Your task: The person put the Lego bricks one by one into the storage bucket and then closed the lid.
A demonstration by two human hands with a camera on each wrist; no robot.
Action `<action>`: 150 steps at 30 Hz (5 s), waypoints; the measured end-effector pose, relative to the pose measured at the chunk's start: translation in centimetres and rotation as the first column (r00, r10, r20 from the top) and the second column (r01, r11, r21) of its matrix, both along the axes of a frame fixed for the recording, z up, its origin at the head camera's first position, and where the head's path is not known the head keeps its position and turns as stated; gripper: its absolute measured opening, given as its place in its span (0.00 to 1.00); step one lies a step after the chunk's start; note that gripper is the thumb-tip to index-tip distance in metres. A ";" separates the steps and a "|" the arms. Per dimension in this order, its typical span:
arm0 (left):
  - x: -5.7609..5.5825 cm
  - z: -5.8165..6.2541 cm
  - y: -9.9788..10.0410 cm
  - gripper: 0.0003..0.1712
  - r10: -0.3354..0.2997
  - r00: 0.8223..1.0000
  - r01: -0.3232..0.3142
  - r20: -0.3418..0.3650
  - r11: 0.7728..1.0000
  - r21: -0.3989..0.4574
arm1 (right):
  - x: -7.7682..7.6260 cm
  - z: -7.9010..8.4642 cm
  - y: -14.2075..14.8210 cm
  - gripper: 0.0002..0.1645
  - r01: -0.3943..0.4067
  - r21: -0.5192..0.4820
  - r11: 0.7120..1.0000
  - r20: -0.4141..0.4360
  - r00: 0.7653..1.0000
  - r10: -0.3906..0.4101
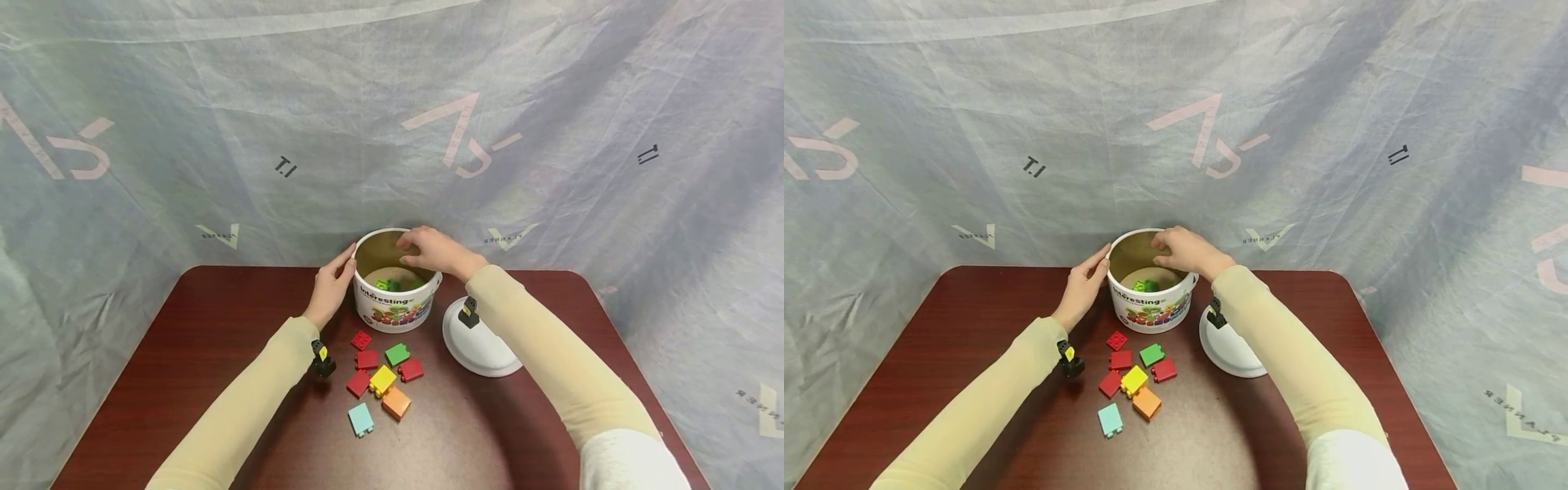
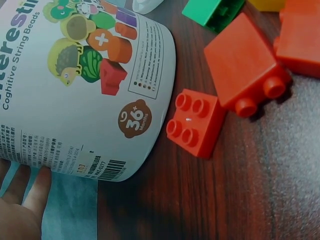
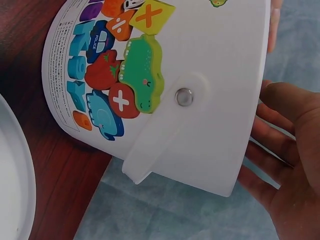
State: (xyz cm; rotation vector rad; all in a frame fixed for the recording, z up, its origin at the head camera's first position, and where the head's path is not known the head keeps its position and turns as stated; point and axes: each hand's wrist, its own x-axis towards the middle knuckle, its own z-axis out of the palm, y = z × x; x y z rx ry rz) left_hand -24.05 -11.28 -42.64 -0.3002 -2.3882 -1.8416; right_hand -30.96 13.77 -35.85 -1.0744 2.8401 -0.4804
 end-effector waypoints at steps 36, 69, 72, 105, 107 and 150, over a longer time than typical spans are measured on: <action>0.2 0.4 0.1 0.27 -0.009 1.000 0.009 -0.029 1.000 -0.005 | 7.5 2.0 2.9 0.19 -0.140 -0.137 0.981 -0.094 0.987 0.128; -2.6 -3.3 -0.5 0.27 0.014 1.000 -0.014 -0.001 1.000 0.011 | 15.1 -5.2 5.2 0.22 -0.165 -0.189 0.968 -0.085 0.985 0.151; -2.5 -3.3 -0.5 0.27 0.016 1.000 -0.016 -0.001 1.000 0.005 | 15.4 -6.4 5.2 0.22 -0.162 -0.189 0.969 -0.081 0.986 0.149; -2.5 -3.4 -0.4 0.27 0.025 1.000 -0.025 -0.011 1.000 -0.002 | 16.5 -13.5 4.4 0.26 -0.118 -0.139 0.983 -0.057 0.992 0.111; -2.4 -3.3 -0.4 0.27 0.029 1.000 -0.029 -0.010 1.000 -0.004 | 16.4 -13.5 4.4 0.25 -0.122 -0.135 0.983 -0.059 0.992 0.115; -2.4 -3.4 -0.4 0.26 0.025 1.000 -0.025 -0.007 1.000 0.002 | 16.3 -13.8 4.3 0.19 -0.172 -0.106 0.979 -0.134 0.979 0.157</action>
